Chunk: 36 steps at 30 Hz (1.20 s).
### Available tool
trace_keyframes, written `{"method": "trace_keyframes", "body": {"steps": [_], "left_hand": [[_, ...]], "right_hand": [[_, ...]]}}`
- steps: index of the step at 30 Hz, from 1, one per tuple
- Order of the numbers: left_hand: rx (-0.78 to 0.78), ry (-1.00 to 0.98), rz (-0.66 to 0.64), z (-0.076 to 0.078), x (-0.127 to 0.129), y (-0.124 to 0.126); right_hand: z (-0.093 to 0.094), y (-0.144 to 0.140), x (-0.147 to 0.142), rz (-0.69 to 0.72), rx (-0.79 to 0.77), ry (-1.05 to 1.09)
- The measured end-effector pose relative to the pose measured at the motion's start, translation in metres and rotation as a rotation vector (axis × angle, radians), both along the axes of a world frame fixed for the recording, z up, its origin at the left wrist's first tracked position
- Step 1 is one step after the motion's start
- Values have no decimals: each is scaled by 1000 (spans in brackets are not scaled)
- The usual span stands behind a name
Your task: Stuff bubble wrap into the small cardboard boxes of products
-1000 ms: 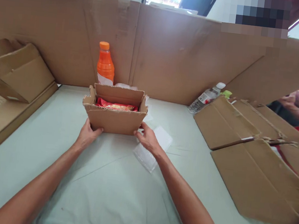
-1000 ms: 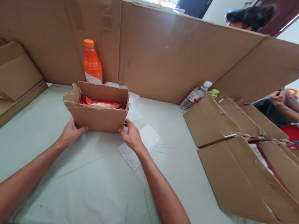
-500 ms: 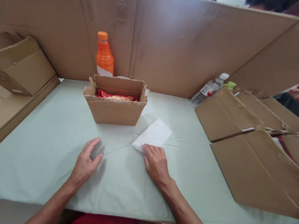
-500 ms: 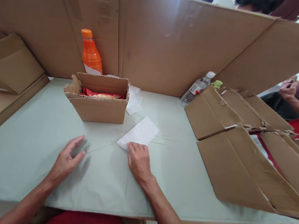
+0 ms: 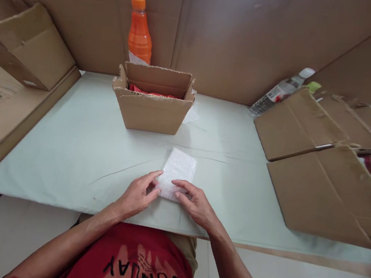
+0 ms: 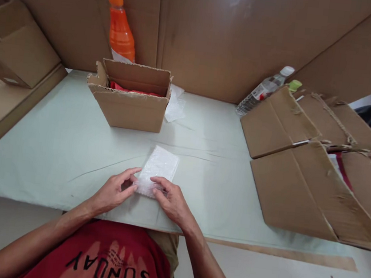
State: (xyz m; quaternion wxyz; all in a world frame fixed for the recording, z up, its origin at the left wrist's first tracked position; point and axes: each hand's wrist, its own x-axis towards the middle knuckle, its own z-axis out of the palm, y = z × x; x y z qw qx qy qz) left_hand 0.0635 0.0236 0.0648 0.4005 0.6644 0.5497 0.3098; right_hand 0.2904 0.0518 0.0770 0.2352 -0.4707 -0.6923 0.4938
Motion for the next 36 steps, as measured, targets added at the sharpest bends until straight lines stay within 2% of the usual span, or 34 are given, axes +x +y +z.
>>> {"method": "trace_keyframes", "body": {"steps": [5, 10, 13, 16, 19, 21, 24, 27, 29, 31, 33, 36], "left_hand": [[-56, 86, 52, 0, 9, 13], [-44, 231, 27, 3, 12, 19], [-14, 310, 6, 2, 13, 21], [25, 362, -14, -1, 13, 23], [38, 378, -36, -1, 13, 25], [40, 387, -49, -1, 13, 26], [44, 381, -58, -1, 14, 29], [59, 363, -49, 1, 14, 29], [146, 318, -1, 5, 12, 24], [310, 250, 32, 10, 8, 15], [436, 193, -19, 15, 3, 5], [378, 135, -158, 16, 1, -7]], "right_hand": [[-9, -12, 11, -195, 130, -45], [-12, -28, 19, -285, 450, -105], [-6, -35, 16, -278, 700, -143], [1, -39, 9, -150, 816, -174], [2, -39, 1, 11, 813, -293], [-2, -36, -1, 63, 826, -396], [-12, -30, -2, 77, 863, -492], [-19, -24, -2, 75, 872, -500], [-18, -22, -2, 56, 853, -464], [-15, -21, 0, 38, 788, -406], [-10, -22, 4, 36, 669, -330], [-7, -24, 10, 47, 408, -231]]}}
